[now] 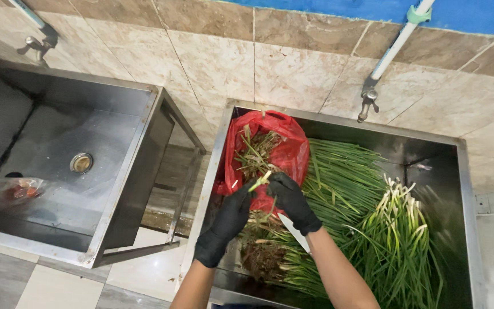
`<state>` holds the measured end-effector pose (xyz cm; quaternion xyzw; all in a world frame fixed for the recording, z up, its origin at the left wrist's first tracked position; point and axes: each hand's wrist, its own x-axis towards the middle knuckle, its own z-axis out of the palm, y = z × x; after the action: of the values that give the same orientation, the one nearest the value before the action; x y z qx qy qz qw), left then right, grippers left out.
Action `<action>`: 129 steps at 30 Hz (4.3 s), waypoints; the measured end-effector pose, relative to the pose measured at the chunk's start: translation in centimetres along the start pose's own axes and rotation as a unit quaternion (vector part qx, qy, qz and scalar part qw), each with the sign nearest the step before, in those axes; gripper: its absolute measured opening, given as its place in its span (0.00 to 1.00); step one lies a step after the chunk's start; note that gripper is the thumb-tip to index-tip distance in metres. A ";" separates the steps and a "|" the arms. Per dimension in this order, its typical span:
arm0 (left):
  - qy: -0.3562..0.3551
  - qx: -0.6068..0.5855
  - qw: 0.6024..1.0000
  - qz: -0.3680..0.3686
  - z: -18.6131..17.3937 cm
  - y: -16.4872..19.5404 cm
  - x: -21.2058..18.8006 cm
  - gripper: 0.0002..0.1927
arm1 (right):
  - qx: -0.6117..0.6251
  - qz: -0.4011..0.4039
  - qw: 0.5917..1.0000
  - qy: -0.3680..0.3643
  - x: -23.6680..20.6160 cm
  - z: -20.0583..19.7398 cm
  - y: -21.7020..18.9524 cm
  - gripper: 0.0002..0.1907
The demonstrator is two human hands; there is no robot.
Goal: The person stands at a stainless steel sink trimming and peeling scallions, pulling off root ends and outer layers by hand and dropping the trimmings into a red plastic bag in the sink. Trimmed scallions are placed in a pile beside the bag, and a knife rests in the sink.
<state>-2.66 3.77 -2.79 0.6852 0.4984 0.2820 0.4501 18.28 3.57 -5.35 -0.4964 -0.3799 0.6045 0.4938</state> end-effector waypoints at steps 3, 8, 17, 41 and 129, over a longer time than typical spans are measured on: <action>0.171 0.107 0.952 0.230 0.6 0.7 -0.2 0.18 | 0.052 0.018 0.997 0.049 -0.2 1.7 0.3 0.11; 0.141 0.175 0.963 0.151 1.3 1.1 -0.7 0.20 | -0.192 -0.165 0.967 0.042 -0.9 3.7 -0.5 0.11; 0.099 0.191 0.967 0.136 1.1 0.5 -2.4 0.20 | -0.093 -0.191 0.972 0.104 1.3 1.8 1.0 0.10; 0.117 0.027 0.992 -0.029 -1.4 1.7 -2.5 0.11 | -0.103 -0.208 0.972 0.021 4.2 5.5 1.6 0.08; 0.125 0.216 0.965 0.083 4.3 0.2 -2.9 0.05 | -0.509 -0.181 0.841 0.027 -6.5 1.6 -3.1 0.22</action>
<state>0.00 -0.38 -4.28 0.7645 0.5413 0.2874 0.2000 17.51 -2.00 -0.62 -0.6163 -0.7041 0.2118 0.2821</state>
